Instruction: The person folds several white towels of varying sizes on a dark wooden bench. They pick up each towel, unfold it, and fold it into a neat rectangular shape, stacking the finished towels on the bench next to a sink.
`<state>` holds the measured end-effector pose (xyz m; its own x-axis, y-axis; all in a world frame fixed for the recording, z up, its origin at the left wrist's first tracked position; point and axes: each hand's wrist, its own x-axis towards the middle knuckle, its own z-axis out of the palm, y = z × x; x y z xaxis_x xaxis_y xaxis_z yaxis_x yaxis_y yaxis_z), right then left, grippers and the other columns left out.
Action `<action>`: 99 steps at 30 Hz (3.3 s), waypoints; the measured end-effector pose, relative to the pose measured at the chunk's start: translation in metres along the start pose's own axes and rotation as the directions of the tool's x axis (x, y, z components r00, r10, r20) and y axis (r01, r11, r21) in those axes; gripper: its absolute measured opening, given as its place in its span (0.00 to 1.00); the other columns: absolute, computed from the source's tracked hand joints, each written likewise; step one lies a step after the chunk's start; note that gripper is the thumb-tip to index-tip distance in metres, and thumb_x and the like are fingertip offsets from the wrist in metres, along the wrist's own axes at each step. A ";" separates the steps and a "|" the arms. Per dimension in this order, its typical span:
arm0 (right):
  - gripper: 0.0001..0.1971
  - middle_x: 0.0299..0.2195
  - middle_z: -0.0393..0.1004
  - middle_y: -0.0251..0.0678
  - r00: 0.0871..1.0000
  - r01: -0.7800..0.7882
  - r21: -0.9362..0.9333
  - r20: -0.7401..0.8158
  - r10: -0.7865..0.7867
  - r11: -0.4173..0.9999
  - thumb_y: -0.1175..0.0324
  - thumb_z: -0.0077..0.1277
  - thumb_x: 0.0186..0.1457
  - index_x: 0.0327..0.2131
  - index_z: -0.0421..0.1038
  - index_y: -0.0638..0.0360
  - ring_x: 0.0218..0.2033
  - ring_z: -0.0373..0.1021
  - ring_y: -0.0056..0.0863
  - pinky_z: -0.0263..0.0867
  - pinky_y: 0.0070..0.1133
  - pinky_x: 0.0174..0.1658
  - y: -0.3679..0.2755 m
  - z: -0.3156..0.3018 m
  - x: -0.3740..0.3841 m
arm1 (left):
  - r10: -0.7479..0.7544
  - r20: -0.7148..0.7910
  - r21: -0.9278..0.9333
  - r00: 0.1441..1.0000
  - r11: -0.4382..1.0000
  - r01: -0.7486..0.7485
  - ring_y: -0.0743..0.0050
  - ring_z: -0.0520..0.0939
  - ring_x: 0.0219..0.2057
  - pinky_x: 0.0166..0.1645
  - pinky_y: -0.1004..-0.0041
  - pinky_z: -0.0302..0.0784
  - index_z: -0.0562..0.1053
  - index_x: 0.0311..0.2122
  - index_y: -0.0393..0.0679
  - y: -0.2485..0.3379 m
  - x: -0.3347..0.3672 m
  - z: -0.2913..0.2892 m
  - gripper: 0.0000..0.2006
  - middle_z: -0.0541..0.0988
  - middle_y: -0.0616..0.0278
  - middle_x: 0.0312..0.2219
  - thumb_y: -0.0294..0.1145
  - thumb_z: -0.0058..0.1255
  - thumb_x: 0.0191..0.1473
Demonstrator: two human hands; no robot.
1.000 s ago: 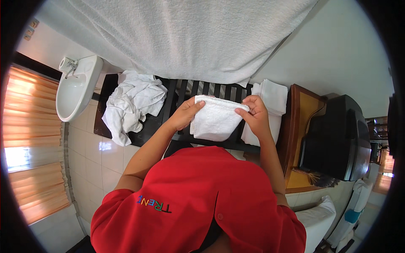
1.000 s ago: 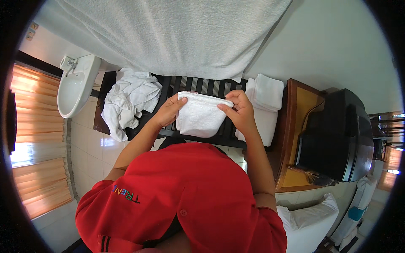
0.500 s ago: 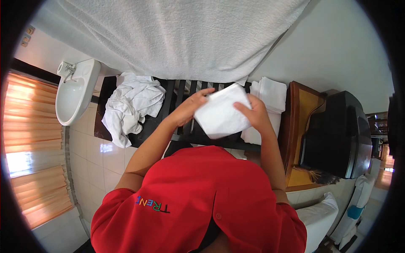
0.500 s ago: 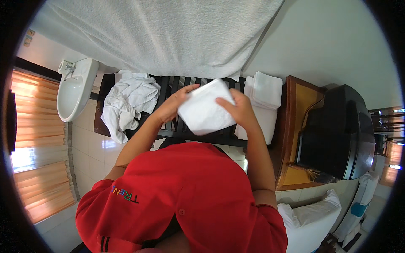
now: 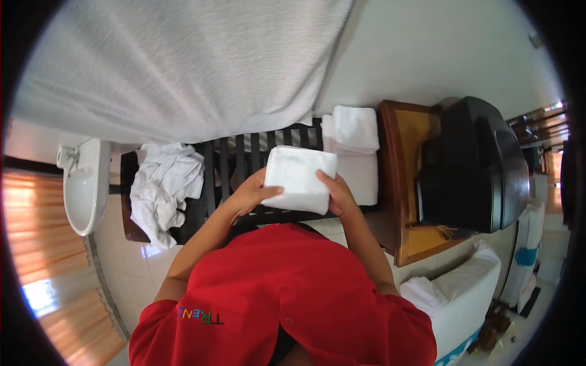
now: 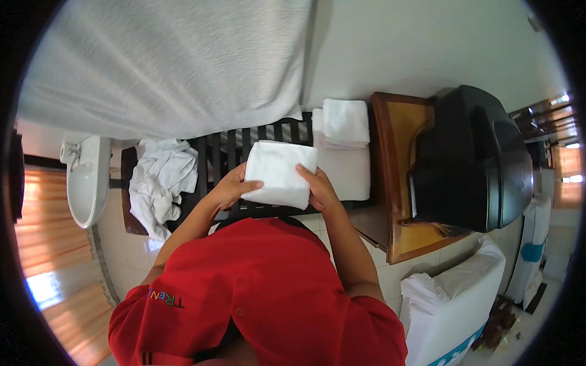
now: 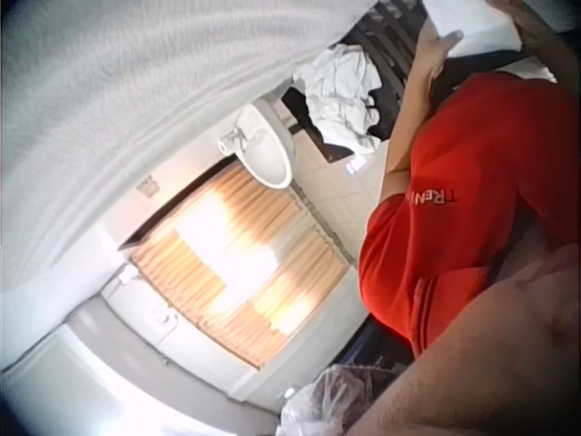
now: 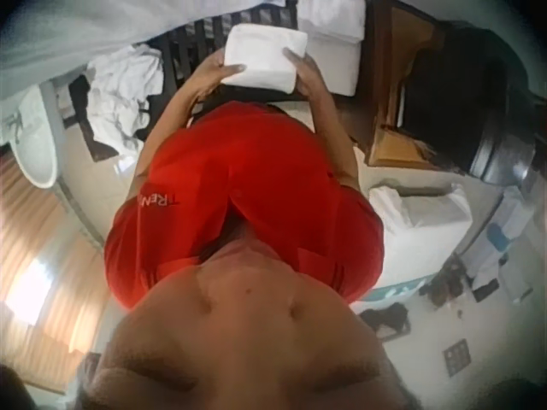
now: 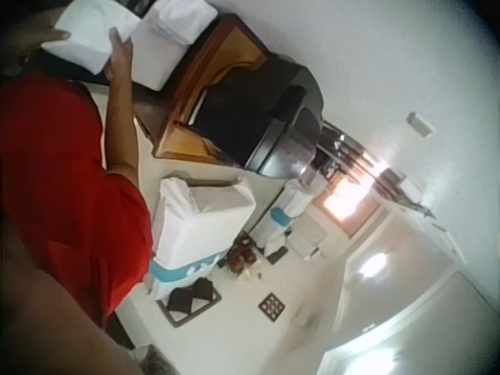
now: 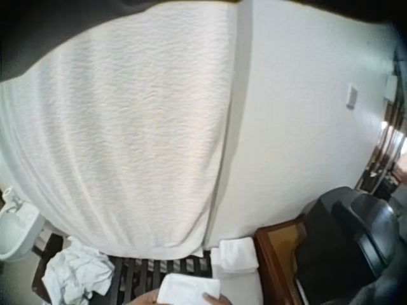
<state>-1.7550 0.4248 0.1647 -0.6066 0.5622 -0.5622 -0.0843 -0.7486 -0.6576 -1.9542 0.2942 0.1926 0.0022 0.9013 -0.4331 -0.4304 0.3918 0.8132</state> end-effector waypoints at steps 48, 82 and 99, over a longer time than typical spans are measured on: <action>0.16 0.50 0.68 0.42 0.806 0.363 -0.898 0.436 -0.399 -0.248 0.56 0.41 0.61 0.41 0.73 0.54 0.56 0.59 0.45 0.45 0.47 0.58 0.086 0.073 0.080 | 0.599 -0.800 0.547 0.039 0.702 0.456 0.51 0.72 0.46 0.50 0.60 0.67 0.71 0.44 0.44 -0.155 -0.180 -0.305 0.24 0.74 0.51 0.42 0.35 0.63 0.39; 0.18 0.37 0.73 0.33 0.941 0.127 -0.362 0.337 0.003 0.923 0.75 0.49 0.52 0.48 0.65 0.64 0.37 0.69 0.19 0.66 0.17 0.42 0.189 0.338 -0.005 | 0.715 -0.401 0.546 0.573 0.689 -0.477 0.63 0.65 0.56 0.59 0.63 0.57 0.65 0.55 0.42 -0.066 -0.259 -0.269 0.24 0.65 0.56 0.55 0.31 0.53 0.51; 0.19 0.35 0.74 0.28 0.960 0.176 -0.704 0.278 0.039 0.688 0.58 0.50 0.58 0.45 0.71 0.63 0.36 0.67 0.15 0.62 0.16 0.41 0.194 0.301 0.007 | 0.668 -0.725 0.684 0.164 0.672 0.284 0.51 0.71 0.50 0.53 0.60 0.65 0.69 0.50 0.46 -0.147 -0.235 -0.432 0.26 0.72 0.51 0.47 0.33 0.59 0.41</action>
<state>-2.0135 0.1774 0.1846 -0.8049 0.4129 -0.4262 0.3920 -0.1691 -0.9043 -2.2814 -0.0551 0.0070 -0.9422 0.2756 0.1906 0.3283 0.6454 0.6897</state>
